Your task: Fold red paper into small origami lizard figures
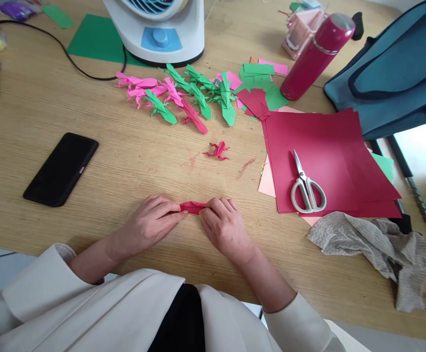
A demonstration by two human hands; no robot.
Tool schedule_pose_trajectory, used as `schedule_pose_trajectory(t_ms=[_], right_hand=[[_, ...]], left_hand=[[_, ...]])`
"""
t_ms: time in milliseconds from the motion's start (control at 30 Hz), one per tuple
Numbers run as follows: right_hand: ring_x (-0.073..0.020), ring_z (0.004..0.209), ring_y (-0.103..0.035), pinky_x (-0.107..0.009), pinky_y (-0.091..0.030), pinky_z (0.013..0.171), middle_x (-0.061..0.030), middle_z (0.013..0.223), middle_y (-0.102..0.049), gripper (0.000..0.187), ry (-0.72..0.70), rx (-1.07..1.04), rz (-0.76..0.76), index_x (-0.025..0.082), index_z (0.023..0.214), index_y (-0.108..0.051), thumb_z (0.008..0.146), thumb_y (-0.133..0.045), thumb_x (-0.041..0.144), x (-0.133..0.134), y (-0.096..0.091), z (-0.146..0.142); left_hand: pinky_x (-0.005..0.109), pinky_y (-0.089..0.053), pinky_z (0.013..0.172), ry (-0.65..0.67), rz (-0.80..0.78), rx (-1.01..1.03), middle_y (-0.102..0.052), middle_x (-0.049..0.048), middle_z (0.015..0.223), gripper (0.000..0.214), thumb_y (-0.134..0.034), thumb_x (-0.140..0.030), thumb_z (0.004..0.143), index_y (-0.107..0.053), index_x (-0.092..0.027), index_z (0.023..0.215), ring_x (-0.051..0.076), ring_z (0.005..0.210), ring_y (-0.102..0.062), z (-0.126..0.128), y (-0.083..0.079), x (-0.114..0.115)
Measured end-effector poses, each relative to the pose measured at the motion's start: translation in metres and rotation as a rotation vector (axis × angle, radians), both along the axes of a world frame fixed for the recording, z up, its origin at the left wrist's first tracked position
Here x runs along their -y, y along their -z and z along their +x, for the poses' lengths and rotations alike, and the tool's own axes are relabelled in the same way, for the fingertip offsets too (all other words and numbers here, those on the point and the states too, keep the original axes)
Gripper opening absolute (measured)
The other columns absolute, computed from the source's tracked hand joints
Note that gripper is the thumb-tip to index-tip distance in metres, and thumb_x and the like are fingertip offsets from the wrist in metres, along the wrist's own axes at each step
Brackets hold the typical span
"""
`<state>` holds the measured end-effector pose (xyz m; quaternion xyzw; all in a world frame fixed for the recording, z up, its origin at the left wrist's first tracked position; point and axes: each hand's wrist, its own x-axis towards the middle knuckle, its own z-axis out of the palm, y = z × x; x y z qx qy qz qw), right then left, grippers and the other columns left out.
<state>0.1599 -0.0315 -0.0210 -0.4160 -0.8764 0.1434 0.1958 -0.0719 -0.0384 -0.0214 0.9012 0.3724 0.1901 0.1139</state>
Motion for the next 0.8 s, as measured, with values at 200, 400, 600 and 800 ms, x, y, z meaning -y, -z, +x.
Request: schedule_pose_trajectory(t_ms=[200, 400, 600, 800], right_hand=[[-0.0193, 0.082, -0.055, -0.035, -0.041, 0.076, -0.007, 0.087, -0.062, 0.016, 0.076, -0.035, -0.029, 0.017, 0.091, -0.065, 0.097, -0.051, 0.021, 0.002, 0.002, -0.003], [-0.0189, 0.081, -0.056, -0.034, -0.042, 0.075, -0.007, 0.086, -0.062, 0.017, 0.079, -0.054, -0.022, 0.017, 0.088, -0.065, 0.097, -0.051, 0.02, 0.001, 0.002, -0.003], [-0.0195, 0.081, -0.056, -0.035, -0.043, 0.076, -0.0075, 0.086, -0.062, 0.019, 0.092, -0.05, -0.031, 0.017, 0.086, -0.065, 0.097, -0.051, 0.023, 0.001, 0.001, -0.003], [-0.0201, 0.085, -0.057, -0.036, -0.045, 0.078, -0.0081, 0.089, -0.063, 0.017, 0.088, -0.082, -0.084, 0.018, 0.092, -0.065, 0.098, -0.051, 0.023, 0.0, 0.001, 0.0]], left_hand=[[0.035, -0.042, 0.083, -0.036, -0.006, -0.033, -0.068, 0.0041, 0.095, 0.018, -0.05, -0.016, 0.095, -0.068, -0.018, 0.097, 0.017, 0.088, -0.056, -0.003, -0.012, 0.0], [0.037, -0.044, 0.079, -0.137, 0.037, -0.061, -0.067, 0.0056, 0.092, 0.015, -0.051, -0.017, 0.094, -0.066, -0.016, 0.089, 0.019, 0.085, -0.057, -0.006, -0.017, -0.001], [0.032, -0.049, 0.09, -0.022, 0.0, 0.07, -0.065, 0.0073, 0.105, 0.017, -0.048, -0.015, 0.096, -0.062, -0.015, 0.105, 0.017, 0.095, -0.058, 0.028, -0.015, -0.004], [0.031, -0.05, 0.083, -0.03, -0.092, 0.068, -0.064, 0.0051, 0.091, 0.018, -0.047, -0.019, 0.098, -0.063, -0.016, 0.091, 0.016, 0.086, -0.059, 0.042, -0.003, -0.014]])
